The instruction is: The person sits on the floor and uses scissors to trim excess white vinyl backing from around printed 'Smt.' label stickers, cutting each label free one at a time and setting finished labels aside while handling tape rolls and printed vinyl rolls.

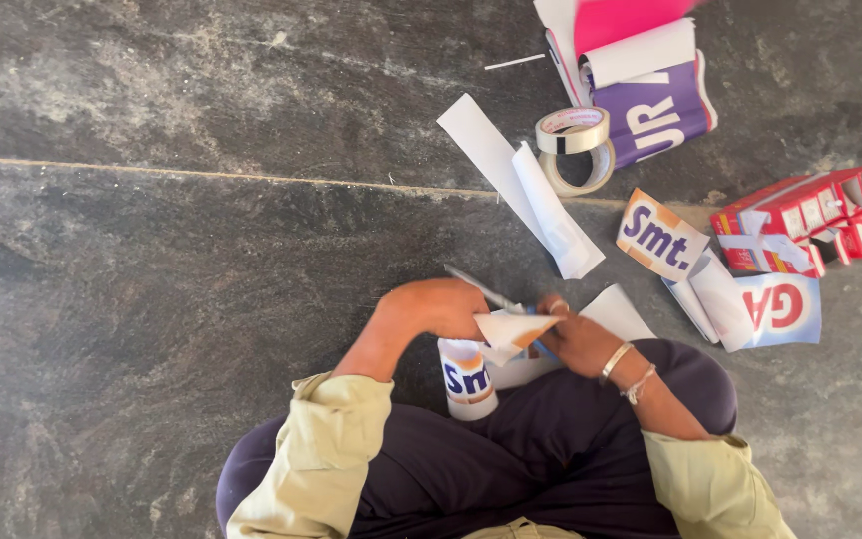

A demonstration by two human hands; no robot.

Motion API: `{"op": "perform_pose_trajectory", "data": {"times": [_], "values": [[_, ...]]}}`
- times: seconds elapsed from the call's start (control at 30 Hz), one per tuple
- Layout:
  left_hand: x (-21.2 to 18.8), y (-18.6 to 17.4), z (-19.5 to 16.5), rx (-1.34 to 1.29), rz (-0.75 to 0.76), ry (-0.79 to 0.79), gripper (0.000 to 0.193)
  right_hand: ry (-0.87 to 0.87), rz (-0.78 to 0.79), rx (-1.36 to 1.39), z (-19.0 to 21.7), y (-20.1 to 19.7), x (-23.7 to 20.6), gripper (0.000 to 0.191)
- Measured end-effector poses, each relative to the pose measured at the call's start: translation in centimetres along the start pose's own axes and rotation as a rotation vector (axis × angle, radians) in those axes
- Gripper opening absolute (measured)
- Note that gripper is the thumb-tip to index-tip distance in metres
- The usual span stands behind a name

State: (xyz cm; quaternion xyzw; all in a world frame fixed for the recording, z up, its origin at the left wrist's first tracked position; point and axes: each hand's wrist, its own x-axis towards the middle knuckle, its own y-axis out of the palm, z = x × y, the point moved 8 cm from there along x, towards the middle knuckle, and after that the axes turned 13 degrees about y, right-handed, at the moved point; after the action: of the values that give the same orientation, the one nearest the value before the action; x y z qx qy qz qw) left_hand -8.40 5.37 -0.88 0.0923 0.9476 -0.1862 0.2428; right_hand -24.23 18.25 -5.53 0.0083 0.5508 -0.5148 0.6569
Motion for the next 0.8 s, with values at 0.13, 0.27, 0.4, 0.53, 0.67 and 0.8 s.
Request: {"op": "perform_pose_trajectory", "data": {"times": [0.13, 0.27, 0.4, 0.53, 0.67, 0.8], "values": [[0.3, 0.1, 0.9, 0.068, 0.012, -0.034, 0.032, 0.122, -0.03, -0.107, 0.0, 0.5, -0.3, 0.045], [1.9, -0.8, 3.1, 0.145, -0.057, -0.113, 0.025, 0.212, -0.241, 0.006, 0.1, -3.5, -0.3, 0.038], [-0.3, -7.8, 5.4, -0.016, -0.771, -0.038, 0.018, 0.035, -0.482, 0.416, 1.9, -7.9, 0.2, 0.031], [-3.4, -10.1, 8.4, -0.681, -1.161, -0.026, 0.012, -0.07, -0.354, 0.974, 4.6, -9.4, 3.5, 0.023], [-5.8, -12.5, 8.4, -1.208, -1.443, 0.274, 0.02, -0.046, -0.241, 1.083, 8.3, -11.5, 6.3, 0.018], [-6.6, -13.0, 8.8, -1.375, -1.48, 0.257, 0.017, -0.128, -0.203, 1.113, 11.6, -12.6, 8.4, 0.019]]}}
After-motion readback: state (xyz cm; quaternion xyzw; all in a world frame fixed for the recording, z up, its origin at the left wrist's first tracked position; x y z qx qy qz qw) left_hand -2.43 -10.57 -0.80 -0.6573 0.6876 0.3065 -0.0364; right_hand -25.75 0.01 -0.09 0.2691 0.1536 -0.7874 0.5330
